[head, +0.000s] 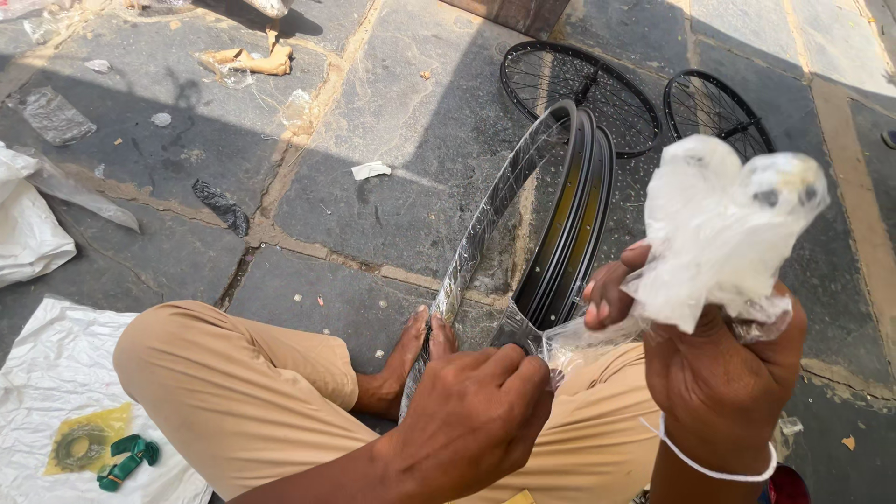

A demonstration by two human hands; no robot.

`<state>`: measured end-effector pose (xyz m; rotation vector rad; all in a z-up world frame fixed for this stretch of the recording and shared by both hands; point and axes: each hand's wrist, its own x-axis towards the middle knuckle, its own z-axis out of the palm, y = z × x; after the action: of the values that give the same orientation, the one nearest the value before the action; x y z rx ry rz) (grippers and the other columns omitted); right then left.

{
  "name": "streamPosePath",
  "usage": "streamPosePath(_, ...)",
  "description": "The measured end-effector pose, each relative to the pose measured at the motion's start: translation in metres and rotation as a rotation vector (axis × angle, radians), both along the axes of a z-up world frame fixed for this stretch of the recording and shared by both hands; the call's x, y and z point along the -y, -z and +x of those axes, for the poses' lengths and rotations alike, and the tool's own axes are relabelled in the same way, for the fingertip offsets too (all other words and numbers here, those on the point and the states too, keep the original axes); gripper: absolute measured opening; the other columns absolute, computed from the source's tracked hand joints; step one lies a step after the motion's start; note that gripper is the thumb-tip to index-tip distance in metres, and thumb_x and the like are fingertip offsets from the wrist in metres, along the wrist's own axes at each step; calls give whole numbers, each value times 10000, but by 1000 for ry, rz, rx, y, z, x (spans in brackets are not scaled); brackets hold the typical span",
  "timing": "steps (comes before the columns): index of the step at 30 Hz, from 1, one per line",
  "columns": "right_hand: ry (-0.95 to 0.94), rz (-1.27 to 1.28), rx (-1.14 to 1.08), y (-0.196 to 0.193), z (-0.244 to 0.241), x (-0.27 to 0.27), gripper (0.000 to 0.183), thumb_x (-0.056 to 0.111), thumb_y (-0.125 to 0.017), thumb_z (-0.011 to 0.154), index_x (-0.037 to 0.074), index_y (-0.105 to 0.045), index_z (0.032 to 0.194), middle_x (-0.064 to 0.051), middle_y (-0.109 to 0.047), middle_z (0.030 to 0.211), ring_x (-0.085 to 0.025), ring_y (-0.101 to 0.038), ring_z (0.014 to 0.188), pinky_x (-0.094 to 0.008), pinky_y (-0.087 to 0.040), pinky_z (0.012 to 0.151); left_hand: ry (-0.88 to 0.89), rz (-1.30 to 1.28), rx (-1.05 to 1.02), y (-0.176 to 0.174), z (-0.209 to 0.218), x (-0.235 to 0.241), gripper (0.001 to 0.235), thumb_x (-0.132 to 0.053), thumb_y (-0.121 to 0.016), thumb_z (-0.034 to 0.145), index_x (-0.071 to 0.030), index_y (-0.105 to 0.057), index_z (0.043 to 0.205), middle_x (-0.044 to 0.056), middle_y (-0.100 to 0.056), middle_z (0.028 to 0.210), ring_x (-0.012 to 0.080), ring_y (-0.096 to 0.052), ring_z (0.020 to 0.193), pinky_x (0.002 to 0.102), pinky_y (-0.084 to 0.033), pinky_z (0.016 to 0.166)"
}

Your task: The person sits on the ground and inserts spokes into a bicycle wheel rim, tightening them by hand. They then unwrap a new bicycle rim from plastic packaging and place it on the ground.

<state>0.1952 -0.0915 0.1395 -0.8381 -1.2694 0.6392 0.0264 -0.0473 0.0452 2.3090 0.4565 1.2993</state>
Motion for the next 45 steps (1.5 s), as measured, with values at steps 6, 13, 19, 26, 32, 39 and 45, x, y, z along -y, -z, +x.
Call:
streamPosePath(6, 328, 122, 237, 13, -6, 31, 285, 221, -593, 1101, -33, -615, 1228, -133, -608, 880, -193, -593, 758, -342, -501, 697, 50, -163, 218, -36, -24, -11, 227, -110, -674, 995, -28, -540, 831, 91, -566, 729, 266, -583, 588, 424, -429, 549)
streamPosePath(13, 471, -37, 425, 56, -23, 44, 336, 285, -551, 1092, -9, -604, 1246, -124, -606, 930, -161, -578, 796, -315, -483, 724, 411, -137, 242, -82, -11, -15, 187, -142, -607, 1072, -18, -557, 941, 97, -588, 843, 212, -585, 679, 365, -483, 628)
streamPosePath(19, 455, -172, 233, 53, -16, 46, 381, 340, -515, 1084, 12, -594, 1260, -116, -604, 972, -134, -564, 830, -292, -467, 747, 410, -374, 16, -74, -10, -33, 221, -323, -649, 986, -102, -664, 991, 64, -687, 916, 207, -667, 805, 404, -525, 752)
streamPosePath(26, 158, -179, -313, 64, 11, 30, 357, 327, -494, 1125, 7, -613, 1231, -100, -602, 874, -121, -530, 732, -298, -439, 711, -47, 70, -1, -1, -1, -29, 495, -369, -793, 776, -118, -635, 1172, 331, -399, 1470, 571, -513, 1307, 601, -376, 1069)
streamPosePath(32, -191, 8, -581, 120, 68, 36, 272, 170, -592, 1151, -90, -624, 1080, -102, -625, 721, -133, -582, 620, -308, -481, 600, 108, -522, -263, 32, -2, -36, 550, -351, -742, 812, -200, -582, 1316, 277, -406, 1489, 319, -738, 923, 497, -588, 894)
streamPosePath(39, 345, -234, -1, 207, 101, 23, 283, -41, -557, 1024, -13, -629, 1296, -150, -690, 1111, -147, -633, 875, -260, -506, 674, 156, -578, -204, 18, -6, -34, 543, -385, -752, 813, -246, -593, 1314, 147, -582, 1256, 250, -758, 823, 505, -523, 837)
streamPosePath(45, 381, -68, 765, 245, 67, 27, 705, -138, -496, 697, -54, -510, 1397, -243, -640, 1308, -364, -647, 1191, -449, -503, 1008, 120, -374, -114, 44, -7, -34, 646, -390, -833, 772, -236, -587, 1349, 172, -556, 1230, 373, -652, 1040, 540, -465, 814)
